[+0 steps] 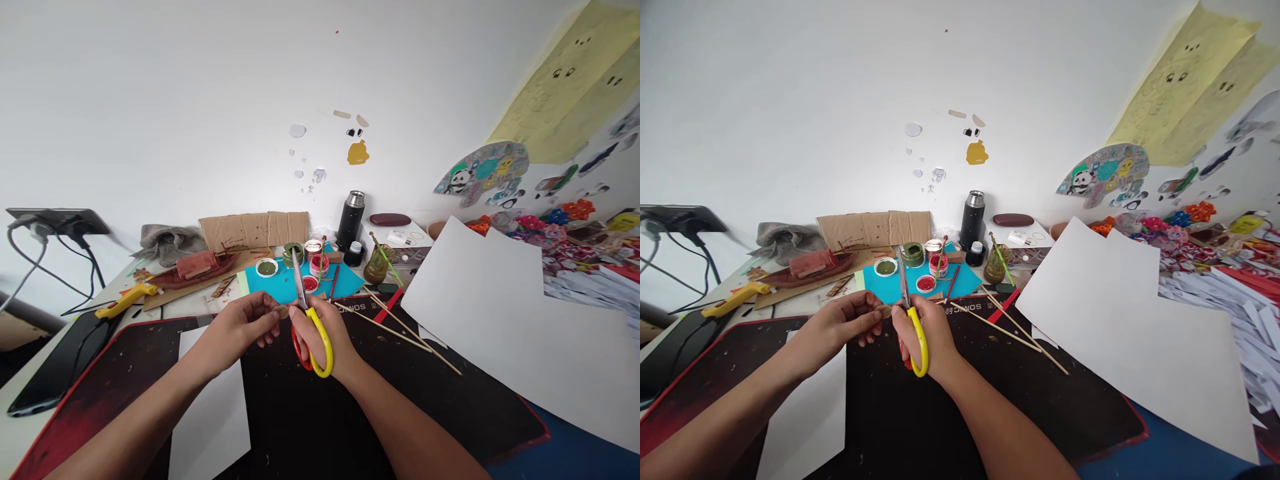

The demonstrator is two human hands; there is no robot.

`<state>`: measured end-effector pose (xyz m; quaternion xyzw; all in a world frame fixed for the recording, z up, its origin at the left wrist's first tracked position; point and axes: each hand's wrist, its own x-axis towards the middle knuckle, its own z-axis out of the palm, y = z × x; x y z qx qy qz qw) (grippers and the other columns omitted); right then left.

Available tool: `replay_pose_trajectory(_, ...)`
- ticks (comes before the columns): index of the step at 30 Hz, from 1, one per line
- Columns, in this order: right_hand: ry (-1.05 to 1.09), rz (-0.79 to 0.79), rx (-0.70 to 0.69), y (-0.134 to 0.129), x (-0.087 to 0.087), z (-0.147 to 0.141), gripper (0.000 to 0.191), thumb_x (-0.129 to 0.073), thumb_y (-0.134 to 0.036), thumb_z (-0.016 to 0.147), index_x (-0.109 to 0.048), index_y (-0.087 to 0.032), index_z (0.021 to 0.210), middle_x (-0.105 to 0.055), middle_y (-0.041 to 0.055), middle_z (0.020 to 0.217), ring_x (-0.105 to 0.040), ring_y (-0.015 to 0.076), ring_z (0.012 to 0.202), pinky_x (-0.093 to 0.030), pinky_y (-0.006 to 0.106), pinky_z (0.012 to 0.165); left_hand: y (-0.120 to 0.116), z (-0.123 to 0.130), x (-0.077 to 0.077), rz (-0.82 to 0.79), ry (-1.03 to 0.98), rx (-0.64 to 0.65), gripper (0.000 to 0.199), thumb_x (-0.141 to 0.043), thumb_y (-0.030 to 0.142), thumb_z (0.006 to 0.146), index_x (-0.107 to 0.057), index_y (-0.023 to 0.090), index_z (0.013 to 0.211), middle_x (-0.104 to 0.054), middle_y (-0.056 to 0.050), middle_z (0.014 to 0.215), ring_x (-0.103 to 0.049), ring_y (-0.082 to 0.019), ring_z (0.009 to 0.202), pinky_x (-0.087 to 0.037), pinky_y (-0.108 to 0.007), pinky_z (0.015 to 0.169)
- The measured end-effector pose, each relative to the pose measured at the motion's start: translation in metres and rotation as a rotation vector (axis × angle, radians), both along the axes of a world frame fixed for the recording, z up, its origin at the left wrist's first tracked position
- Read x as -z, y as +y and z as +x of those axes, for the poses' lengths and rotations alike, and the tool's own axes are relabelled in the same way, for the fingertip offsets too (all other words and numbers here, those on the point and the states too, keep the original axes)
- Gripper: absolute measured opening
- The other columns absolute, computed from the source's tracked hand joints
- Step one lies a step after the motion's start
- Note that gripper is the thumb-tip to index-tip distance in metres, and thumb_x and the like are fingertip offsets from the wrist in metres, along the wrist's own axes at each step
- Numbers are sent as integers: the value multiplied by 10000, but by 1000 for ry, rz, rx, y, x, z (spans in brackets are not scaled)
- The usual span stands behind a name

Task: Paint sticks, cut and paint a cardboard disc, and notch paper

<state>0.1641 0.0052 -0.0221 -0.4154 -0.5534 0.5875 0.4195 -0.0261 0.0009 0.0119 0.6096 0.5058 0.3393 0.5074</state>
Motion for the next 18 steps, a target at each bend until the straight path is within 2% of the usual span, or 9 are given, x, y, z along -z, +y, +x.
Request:
replay_pose_trajectory(3, 19, 16, 5, 0, 0, 0, 410, -740, -612, 939, -596, -235, 865, -518, -101, 451, -472, 114, 317, -372, 200, 361, 0, 0, 3, -15, -39, -11, 524, -807, 716, 825, -631, 224, 863, -722, 0, 714, -656, -172, 604, -580, -334, 619)
replay_pose_trajectory(14, 4, -24, -17, 1, 0, 0, 395, -730, -606, 945, -622, -227, 958, -508, -111, 410, -454, 123, 306, -361, 202, 368, -2, 6, 2, -27, -100, -27, 518, -865, 675, 796, -636, 215, 863, -717, 5, 704, -655, -166, 614, -557, -317, 612)
replay_pose_trajectory(18, 0, -23, 1, 1, -3, -1, 405, -740, -615, 932, -605, -233, 907, -500, -111, 419, -455, 118, 313, -369, 202, 368, -1, 5, 3, -21, -110, -8, 517, -830, 686, 837, -649, 217, 959, -723, 0, 740, -673, -179, 654, -568, -327, 632)
